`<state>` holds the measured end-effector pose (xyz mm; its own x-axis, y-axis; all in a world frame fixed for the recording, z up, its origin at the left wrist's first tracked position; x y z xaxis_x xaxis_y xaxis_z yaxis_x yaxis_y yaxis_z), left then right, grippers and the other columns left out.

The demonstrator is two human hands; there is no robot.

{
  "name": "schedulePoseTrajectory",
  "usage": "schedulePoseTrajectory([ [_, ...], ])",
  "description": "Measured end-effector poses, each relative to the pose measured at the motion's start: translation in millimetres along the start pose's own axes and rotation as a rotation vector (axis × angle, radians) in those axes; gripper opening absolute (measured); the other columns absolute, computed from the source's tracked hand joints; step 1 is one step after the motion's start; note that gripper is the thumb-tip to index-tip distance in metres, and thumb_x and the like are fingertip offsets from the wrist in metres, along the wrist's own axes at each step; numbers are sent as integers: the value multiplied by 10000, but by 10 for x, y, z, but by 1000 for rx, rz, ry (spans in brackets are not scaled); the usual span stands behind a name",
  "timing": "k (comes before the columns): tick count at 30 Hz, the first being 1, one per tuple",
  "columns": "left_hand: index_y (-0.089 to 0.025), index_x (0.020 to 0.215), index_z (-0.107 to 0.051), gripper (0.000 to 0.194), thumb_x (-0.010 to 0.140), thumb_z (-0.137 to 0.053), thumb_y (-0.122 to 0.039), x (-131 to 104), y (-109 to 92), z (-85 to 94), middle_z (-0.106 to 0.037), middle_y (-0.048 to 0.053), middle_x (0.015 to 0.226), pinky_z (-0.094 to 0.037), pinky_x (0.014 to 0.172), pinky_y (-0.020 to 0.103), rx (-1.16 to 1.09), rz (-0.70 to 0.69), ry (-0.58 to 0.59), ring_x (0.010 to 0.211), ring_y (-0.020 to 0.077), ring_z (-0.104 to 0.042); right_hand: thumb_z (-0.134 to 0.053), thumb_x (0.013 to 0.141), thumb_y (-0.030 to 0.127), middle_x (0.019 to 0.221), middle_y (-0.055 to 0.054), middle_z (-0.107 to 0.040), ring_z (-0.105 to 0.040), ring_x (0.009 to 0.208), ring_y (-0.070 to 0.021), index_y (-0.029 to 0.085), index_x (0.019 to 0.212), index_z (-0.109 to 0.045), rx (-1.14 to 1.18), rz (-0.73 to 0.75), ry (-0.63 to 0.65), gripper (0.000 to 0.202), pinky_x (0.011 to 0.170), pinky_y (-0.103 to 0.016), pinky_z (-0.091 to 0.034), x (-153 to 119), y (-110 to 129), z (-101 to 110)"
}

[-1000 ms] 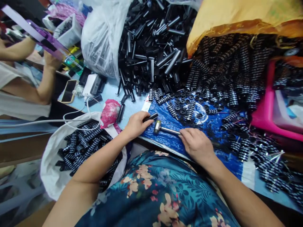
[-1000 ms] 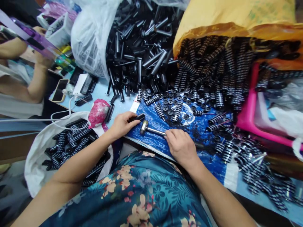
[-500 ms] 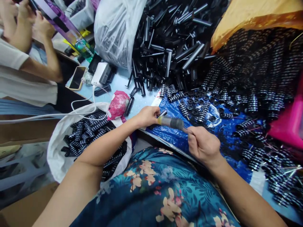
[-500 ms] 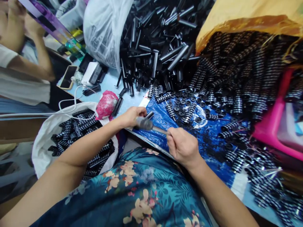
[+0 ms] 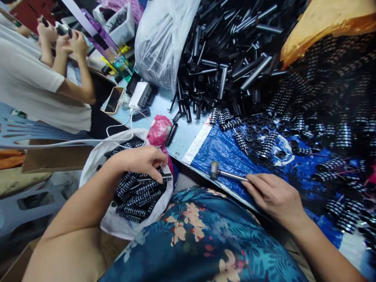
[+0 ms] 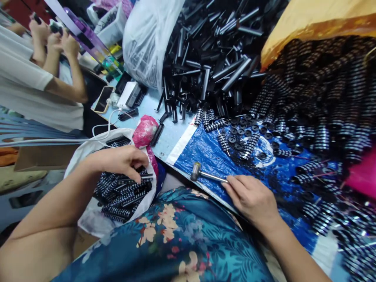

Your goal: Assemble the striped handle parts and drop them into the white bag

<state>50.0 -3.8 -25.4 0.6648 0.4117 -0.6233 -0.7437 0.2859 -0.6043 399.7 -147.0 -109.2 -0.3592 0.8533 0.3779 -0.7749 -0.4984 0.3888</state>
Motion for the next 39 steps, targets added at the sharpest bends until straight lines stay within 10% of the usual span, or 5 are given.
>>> schedulePoseTrajectory([
  [6,-144,848,-676,270,942,-431,-208,334,68,21,-626,164,1010,-394,849,437,630,230,-653,1003,304,-538,-584,1082,419,992,-103,-673,-646,842,-289,176,1043,-687,59,-16,7,267,753,-408,-522,134,32,-112],
  [14,-112,826,-701,337,909,-381,-173,864,112,104,-603,220,1003,-360,836,510,797,357,-697,1013,373,-485,-485,1028,466,802,-51,-675,-657,646,-239,194,1030,-588,-3,-618,-324,290,615,-323,-508,200,-504,309],
  [23,-137,884,-688,313,917,-424,-302,752,-135,51,-663,172,961,-389,693,390,735,446,-787,908,325,-607,-722,902,304,753,-47,-655,-664,758,-332,153,1210,-501,-229,-813,38,408,705,-369,-486,741,-923,140],
  [31,-206,1101,-651,320,937,-418,-350,838,-136,-280,-703,78,764,-311,572,301,552,456,-570,699,251,-657,-668,904,463,820,5,-587,-563,624,-193,190,1280,-445,678,-581,-257,515,590,-298,-477,423,-623,303],
  [39,-204,859,-638,199,861,-474,-317,771,-62,-146,-604,17,636,-384,643,288,310,222,-811,601,175,-576,-637,912,757,791,-15,-553,-503,579,-148,178,1036,-631,1548,-949,-337,593,519,-235,-447,454,-129,-13],
])
Point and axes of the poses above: each hand's wrist, its own x-axis towards the middle knuckle, its own z-axis out of the back of the hand, y = z × x, the point moved 3 cm from there along x, towards the middle knuckle
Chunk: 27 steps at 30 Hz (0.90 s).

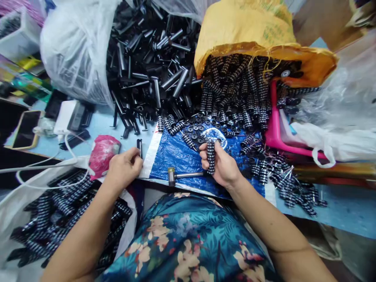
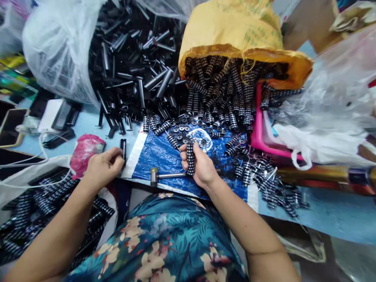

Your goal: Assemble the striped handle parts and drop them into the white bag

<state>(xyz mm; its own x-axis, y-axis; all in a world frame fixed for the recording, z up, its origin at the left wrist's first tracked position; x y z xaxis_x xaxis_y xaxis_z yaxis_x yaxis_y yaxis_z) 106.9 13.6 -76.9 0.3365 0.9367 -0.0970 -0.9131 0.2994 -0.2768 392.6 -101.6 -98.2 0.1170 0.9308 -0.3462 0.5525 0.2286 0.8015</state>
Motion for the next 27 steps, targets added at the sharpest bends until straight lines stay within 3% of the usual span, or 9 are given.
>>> schedulePoseTrajectory([
  [4,-183,747,-556,259,852,-555,-420,45,13,-103,-573,25,667,-365,634,295,-119,67,-99,627,162,-530,-737,878,742,691,24,-505,-431,495,-107,176,1041,-643,16,68,1,598,461,-185,-364,5,-55,-121],
  [7,-176,1028,-571,337,818,-631,-433,47,-13,-150,-515,-19,657,-361,585,272,-506,139,-170,579,136,-474,-713,917,727,635,49,-467,-353,429,-87,189,1109,-639,-16,134,-6,577,415,-166,-287,-48,-59,-149],
  [9,-171,1129,-534,407,836,-625,-438,15,-140,-147,-524,-33,667,-371,550,251,-883,158,-84,539,115,-469,-692,926,742,612,61,-448,-321,410,-84,201,1163,-628,-11,144,-25,594,403,-164,-264,-91,-69,-150],
  [13,-187,997,-472,257,847,-599,-352,-126,-700,-124,-651,7,793,-417,531,236,-1335,92,285,535,101,-551,-703,912,738,602,68,-451,-338,407,-91,220,1131,-636,68,147,-80,566,397,-168,-300,-129,-101,-171],
  [15,-194,948,-450,225,849,-601,-328,-189,-1013,-164,-635,-12,744,-380,491,222,-1405,51,366,483,83,-496,-727,898,701,706,28,-548,-508,527,-126,219,1049,-644,111,182,-126,512,484,-196,-446,-117,-117,-206],
  [18,-176,945,-527,298,799,-725,-344,-211,-1367,-278,-620,-9,770,-357,507,213,-1361,-19,234,525,64,-445,-654,939,693,1016,-53,-646,-645,952,-236,215,1035,-635,76,246,-157,487,791,-323,-581,-84,-145,-283],
  [22,-149,896,-639,280,768,-776,-356,-205,-1548,-388,-579,5,777,-383,599,231,-1261,-132,165,653,93,-464,-413,1064,703,1285,-116,-586,-548,1232,-296,204,1254,-581,-228,385,-66,560,1035,-452,-507,-82,-122,-296],
  [25,-139,836,-633,283,780,-769,-381,-230,-1458,-370,-510,-11,722,-362,601,231,-1274,-46,216,651,91,-437,-556,955,826,1525,-144,-357,-315,1427,-352,218,1542,-345,-632,638,52,871,1113,-517,-443,-157,-5,-192],
  [27,-139,822,-619,312,763,-793,-391,-257,-1388,-335,-499,-19,713,-359,602,228,-1300,2,256,641,83,-431,-698,901,783,1587,-143,-241,-209,1463,-384,242,1616,-209,-881,826,151,1021,1143,-581,-389,-223,72,-130],
])
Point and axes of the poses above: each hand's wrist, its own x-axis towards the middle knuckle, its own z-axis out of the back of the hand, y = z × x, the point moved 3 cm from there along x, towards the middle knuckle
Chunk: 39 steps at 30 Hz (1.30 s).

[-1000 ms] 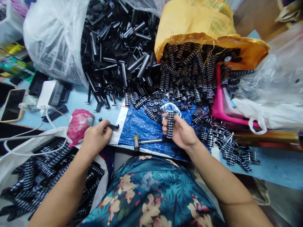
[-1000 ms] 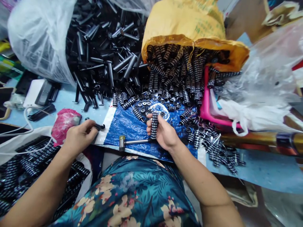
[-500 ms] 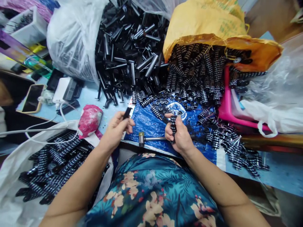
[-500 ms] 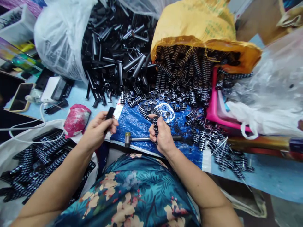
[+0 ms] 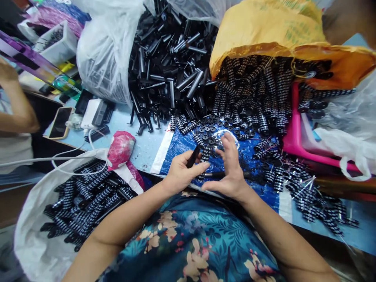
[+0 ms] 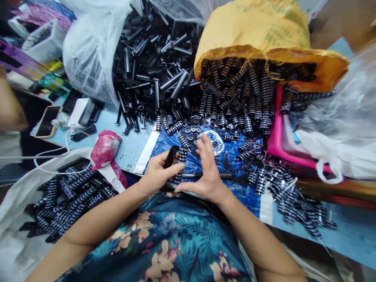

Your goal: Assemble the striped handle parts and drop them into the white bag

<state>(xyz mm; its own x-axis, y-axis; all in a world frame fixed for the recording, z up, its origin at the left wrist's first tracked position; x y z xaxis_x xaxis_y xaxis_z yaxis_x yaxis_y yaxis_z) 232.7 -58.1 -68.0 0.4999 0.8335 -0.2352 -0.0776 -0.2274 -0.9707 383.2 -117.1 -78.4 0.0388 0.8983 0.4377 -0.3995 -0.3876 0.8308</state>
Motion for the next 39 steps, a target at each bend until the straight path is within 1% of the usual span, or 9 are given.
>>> schedulePoseTrajectory([
  [4,-149,878,-612,389,803,-747,-506,-34,4,29,-488,-37,641,-326,515,228,-57,68,2,519,68,-408,-699,1026,510,1543,-157,-342,-353,1405,-378,223,1620,-240,-170,235,85,803,1159,-603,-366,-23,67,86],
  [8,-149,928,-613,507,926,-518,-647,-31,17,-27,-559,-10,670,-311,479,239,-120,62,-76,461,66,-399,-718,1019,483,1508,-177,-390,-407,1373,-373,168,1608,-277,-218,273,37,801,1143,-557,-422,-30,144,46],
  [14,-151,937,-682,379,810,-754,-500,-48,41,-62,-565,-3,750,-404,644,222,-346,69,-57,672,93,-476,-690,1048,431,1495,-192,-400,-471,1327,-361,143,1605,-290,-328,349,-13,744,1098,-502,-499,-60,225,2],
  [20,-158,946,-708,435,901,-619,-582,-75,104,3,-537,-7,690,-365,575,223,-286,98,-103,600,83,-429,-674,1051,454,1494,-179,-405,-486,1314,-363,175,1614,-271,-353,346,22,747,1098,-512,-499,-79,258,-31],
  [24,-157,892,-731,373,835,-725,-525,-79,122,-26,-661,24,805,-476,733,264,-407,121,-56,739,126,-567,-713,1027,399,1524,-170,-367,-467,1325,-386,204,1628,-231,-324,328,56,795,1110,-552,-474,-69,232,-82],
  [27,-163,971,-772,346,759,-813,-433,-67,111,7,-731,59,989,-490,890,301,-481,160,-19,889,160,-638,-734,1012,381,1536,-166,-349,-458,1332,-390,206,1629,-225,-340,317,53,819,1110,-552,-472,-81,188,-87],
  [30,-166,1065,-774,392,754,-816,-400,-37,110,75,-742,81,1069,-495,918,316,-385,170,30,932,176,-658,-682,1044,370,1547,-176,-329,-449,1340,-385,190,1633,-203,-406,302,69,780,1101,-538,-484,-121,148,-111],
  [34,-139,1118,-746,413,811,-750,-415,30,146,92,-742,89,1079,-491,952,336,-123,71,97,970,198,-663,-626,1071,405,1547,-199,-319,-429,1352,-390,172,1636,-178,-519,239,69,757,1100,-555,-468,-144,97,-175],
  [39,-119,1140,-671,403,895,-634,-436,91,229,210,-714,84,970,-514,830,319,-12,-33,65,848,176,-645,-599,1070,534,1501,-221,-384,-391,1369,-410,130,1623,-175,-520,228,106,806,1098,-594,-419,-190,14,-99],
])
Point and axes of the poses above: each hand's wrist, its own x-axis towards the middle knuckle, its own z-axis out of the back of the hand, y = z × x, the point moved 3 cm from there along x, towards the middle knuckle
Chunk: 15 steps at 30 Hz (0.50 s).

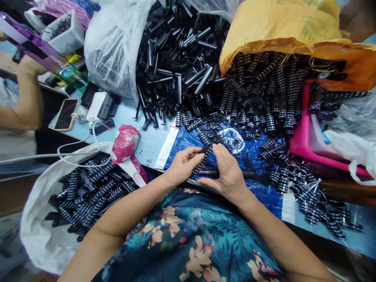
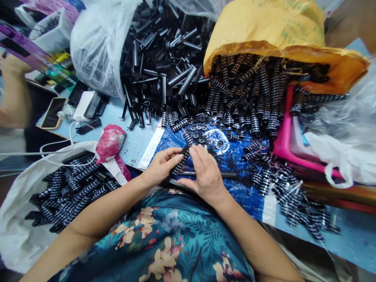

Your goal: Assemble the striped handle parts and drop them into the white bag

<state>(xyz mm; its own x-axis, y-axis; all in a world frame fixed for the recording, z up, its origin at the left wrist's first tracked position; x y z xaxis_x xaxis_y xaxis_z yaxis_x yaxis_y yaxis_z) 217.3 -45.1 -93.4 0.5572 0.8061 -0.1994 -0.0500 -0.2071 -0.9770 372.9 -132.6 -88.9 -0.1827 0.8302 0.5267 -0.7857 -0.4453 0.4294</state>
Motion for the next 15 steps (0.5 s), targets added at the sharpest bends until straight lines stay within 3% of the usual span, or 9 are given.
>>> schedulePoseTrajectory([
  [2,-131,1152,-654,360,923,-595,-402,6,-18,205,-699,96,1006,-497,842,328,220,-111,-73,882,185,-634,-570,1090,491,1394,-199,-507,-469,1300,-403,136,1553,-351,-2,6,96,623,1049,-576,-447,-102,-52,30],
  [4,-142,1125,-672,312,923,-590,-365,12,-46,440,-688,112,1035,-466,888,350,544,-192,-107,946,211,-621,-510,1117,344,1190,-153,-626,-604,1098,-348,153,1355,-564,-41,0,208,310,918,-485,-512,-215,-93,51],
  [7,-162,1056,-715,291,888,-632,-384,51,-42,711,-671,100,963,-436,854,353,859,-157,-19,911,225,-603,-459,1105,214,1001,-114,-647,-635,847,-272,154,1163,-627,-74,-35,193,188,748,-377,-516,-272,-121,96],
  [11,-182,931,-730,285,804,-712,-436,126,2,797,-599,24,760,-354,664,284,847,-41,120,698,156,-524,-431,1088,202,932,-88,-626,-617,770,-246,180,1204,-596,-48,-109,-43,202,703,-335,-504,-85,-147,125],
  [15,-173,792,-649,266,772,-718,-429,173,26,763,-514,-19,646,-265,593,268,760,5,115,606,125,-444,-398,1117,267,794,-58,-577,-575,665,-227,180,1109,-625,-162,-103,107,243,611,-312,-454,117,-158,20],
])
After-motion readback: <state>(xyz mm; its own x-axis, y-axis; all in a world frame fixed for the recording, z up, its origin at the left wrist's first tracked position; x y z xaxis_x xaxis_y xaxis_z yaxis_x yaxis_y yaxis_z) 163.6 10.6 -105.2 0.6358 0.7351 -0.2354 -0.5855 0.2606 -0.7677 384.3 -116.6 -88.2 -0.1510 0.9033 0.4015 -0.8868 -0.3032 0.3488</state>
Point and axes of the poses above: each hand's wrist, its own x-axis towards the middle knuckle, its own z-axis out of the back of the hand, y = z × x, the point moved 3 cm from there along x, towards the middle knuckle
